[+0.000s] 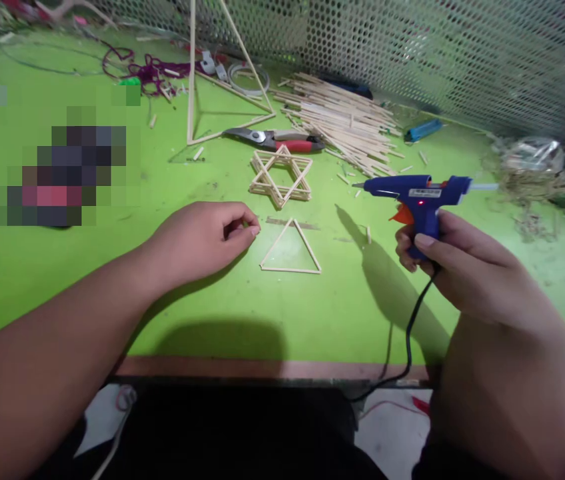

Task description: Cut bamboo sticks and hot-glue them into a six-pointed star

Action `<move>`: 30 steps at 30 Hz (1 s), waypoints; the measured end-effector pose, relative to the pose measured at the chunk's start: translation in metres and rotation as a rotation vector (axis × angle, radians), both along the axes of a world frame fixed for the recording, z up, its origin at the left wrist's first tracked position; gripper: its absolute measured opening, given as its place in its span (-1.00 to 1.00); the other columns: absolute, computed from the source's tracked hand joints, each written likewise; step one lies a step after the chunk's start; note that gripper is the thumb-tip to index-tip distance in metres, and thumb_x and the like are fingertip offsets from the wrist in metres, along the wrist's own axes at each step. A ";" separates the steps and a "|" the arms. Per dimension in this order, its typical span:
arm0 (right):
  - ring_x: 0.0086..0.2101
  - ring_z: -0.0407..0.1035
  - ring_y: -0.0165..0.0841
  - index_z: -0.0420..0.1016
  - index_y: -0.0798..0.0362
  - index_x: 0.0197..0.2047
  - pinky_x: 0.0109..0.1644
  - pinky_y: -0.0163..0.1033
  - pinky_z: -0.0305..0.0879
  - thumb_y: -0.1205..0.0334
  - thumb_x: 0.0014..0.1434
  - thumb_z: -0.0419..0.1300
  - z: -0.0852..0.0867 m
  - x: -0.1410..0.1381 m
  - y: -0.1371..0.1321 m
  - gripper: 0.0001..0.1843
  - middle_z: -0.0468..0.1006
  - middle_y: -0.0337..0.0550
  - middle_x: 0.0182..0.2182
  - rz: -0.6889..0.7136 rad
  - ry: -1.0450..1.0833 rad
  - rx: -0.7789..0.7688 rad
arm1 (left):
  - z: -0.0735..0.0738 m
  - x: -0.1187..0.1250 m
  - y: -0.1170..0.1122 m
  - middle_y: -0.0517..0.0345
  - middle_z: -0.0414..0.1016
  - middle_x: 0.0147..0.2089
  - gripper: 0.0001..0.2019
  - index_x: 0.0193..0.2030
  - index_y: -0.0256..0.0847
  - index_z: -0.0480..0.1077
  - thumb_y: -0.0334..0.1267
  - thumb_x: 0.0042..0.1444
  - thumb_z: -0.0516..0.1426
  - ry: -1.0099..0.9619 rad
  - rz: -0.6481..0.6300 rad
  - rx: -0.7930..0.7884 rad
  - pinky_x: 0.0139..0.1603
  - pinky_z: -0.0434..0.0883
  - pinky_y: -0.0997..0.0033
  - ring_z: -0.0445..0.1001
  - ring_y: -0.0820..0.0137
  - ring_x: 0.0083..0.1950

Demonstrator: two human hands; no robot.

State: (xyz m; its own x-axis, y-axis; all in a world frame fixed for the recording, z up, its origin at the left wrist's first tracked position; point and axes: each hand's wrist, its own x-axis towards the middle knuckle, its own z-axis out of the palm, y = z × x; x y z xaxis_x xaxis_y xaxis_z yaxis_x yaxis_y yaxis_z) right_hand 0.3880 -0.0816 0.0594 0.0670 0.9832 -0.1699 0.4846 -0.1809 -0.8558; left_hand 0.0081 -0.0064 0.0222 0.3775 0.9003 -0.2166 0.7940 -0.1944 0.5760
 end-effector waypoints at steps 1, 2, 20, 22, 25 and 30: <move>-0.28 0.41 -0.28 0.60 -0.10 -0.02 -0.18 -0.12 0.42 -0.02 0.39 0.38 0.000 0.003 0.001 -0.78 0.58 -0.17 -0.17 0.020 0.094 -0.013 | 0.000 0.000 0.000 0.19 0.70 -0.30 -0.67 -0.05 -0.02 0.69 0.12 0.38 0.20 0.000 -0.001 -0.001 -0.34 0.27 0.28 0.52 0.27 -0.37; -0.25 0.43 -0.27 0.61 -0.11 0.03 -0.15 -0.12 0.44 -0.02 0.37 0.42 -0.001 0.006 0.002 -0.74 0.58 -0.16 -0.14 0.039 0.187 -0.036 | 0.000 -0.001 0.000 0.18 0.71 -0.29 -0.67 -0.04 -0.02 0.69 0.12 0.38 0.20 0.000 -0.004 -0.004 -0.34 0.28 0.28 0.53 0.27 -0.36; -0.19 0.51 -0.35 0.65 -0.16 0.04 -0.15 -0.25 0.47 0.28 0.01 0.56 -0.017 0.062 0.001 -0.49 0.62 -0.25 -0.12 -0.186 0.407 -0.152 | -0.002 -0.003 0.001 0.13 0.78 -0.17 -0.69 -0.03 0.01 0.68 0.12 0.41 0.21 0.015 -0.032 0.002 -0.32 0.32 0.27 0.60 0.22 -0.29; -0.25 0.45 -0.37 0.65 -0.13 0.00 -0.23 -0.27 0.41 0.23 0.04 0.57 -0.018 0.061 0.002 -0.56 0.56 -0.26 -0.18 -0.203 0.432 -0.145 | -0.002 -0.003 0.001 0.14 0.77 -0.19 -0.69 -0.03 0.00 0.68 0.11 0.40 0.22 0.017 -0.029 -0.002 -0.32 0.32 0.27 0.59 0.22 -0.30; -0.35 0.35 -0.34 0.57 -0.13 -0.13 -0.34 -0.21 0.30 -0.01 0.09 0.60 -0.028 0.059 0.005 -0.61 0.46 -0.30 -0.35 -0.267 0.351 -0.082 | -0.001 -0.002 0.000 0.14 0.76 -0.20 -0.68 -0.03 -0.01 0.68 0.11 0.41 0.21 0.007 -0.027 -0.005 -0.31 0.32 0.27 0.59 0.23 -0.30; -0.22 0.45 -0.18 0.57 -0.11 -0.16 -0.14 -0.08 0.35 -0.35 0.36 0.36 -0.050 0.055 0.008 -0.54 0.62 -0.15 -0.26 -0.358 -0.122 0.093 | 0.000 -0.002 -0.001 0.13 0.75 -0.23 -0.66 -0.02 -0.03 0.69 0.12 0.41 0.20 -0.007 -0.028 -0.023 -0.36 0.30 0.28 0.57 0.25 -0.35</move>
